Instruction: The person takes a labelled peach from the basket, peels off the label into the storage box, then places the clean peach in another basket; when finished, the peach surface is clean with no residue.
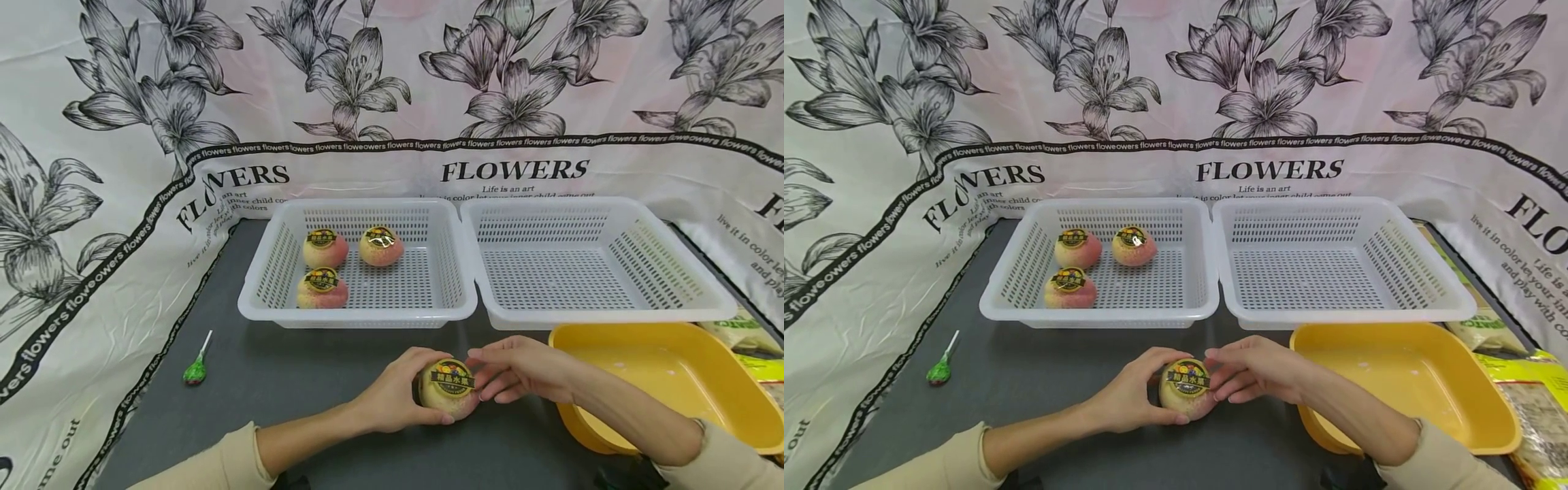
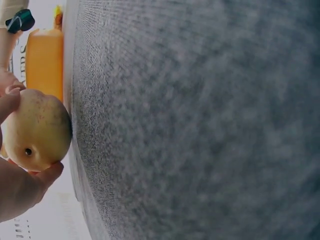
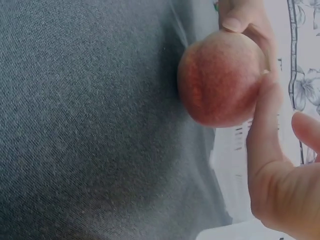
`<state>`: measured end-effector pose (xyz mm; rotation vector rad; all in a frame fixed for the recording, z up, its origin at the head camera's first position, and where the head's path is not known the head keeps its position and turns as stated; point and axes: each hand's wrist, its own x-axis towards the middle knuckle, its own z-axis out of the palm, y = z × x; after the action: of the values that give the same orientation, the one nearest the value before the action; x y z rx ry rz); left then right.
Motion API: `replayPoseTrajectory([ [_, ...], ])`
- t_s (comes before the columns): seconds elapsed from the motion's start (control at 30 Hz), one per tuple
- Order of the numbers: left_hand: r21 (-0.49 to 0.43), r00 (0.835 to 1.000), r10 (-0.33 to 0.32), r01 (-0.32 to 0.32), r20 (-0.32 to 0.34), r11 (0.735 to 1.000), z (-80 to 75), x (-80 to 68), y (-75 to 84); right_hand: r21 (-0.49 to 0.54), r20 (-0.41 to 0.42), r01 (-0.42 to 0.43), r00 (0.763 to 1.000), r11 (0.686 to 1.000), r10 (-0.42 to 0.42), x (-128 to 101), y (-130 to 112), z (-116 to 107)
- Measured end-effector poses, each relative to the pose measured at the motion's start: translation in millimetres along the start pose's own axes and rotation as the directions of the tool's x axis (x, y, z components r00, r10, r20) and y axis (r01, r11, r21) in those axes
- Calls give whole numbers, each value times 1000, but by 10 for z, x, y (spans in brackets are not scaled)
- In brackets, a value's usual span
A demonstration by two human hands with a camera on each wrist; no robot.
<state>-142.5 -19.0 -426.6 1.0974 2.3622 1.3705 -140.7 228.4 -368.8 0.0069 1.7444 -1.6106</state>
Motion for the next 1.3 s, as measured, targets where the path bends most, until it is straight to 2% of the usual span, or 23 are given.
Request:
replayPoseTrajectory([
  [0.13,9,1000,-1,1,2,1000,-6,3,6,32,26,-7,1000,999,6,25,1,26],
  [0.33,-17,1000,-14,14,5,1000,-18,3,16,28,59,-5,998,1000,3,64,1,51],
  [0.5,-10,1000,-27,27,10,1000,-25,8,34,15,34,-2,999,1000,1,80,-7,69],
  [0.73,-6,1000,-9,9,8,1000,-30,16,41,-73,-33,28,999,997,-31,56,-51,115],
  [0.83,-15,1000,-9,9,14,1000,-29,18,34,-79,-49,34,998,996,-38,42,-85,127],
  [1.1,25,1000,-12,11,17,1000,-32,28,-5,-86,-47,107,993,991,-111,-83,-330,63],
  [1.3,17,999,-28,27,27,999,-35,12,-15,-83,-29,77,996,994,-79,-88,-299,11],
])
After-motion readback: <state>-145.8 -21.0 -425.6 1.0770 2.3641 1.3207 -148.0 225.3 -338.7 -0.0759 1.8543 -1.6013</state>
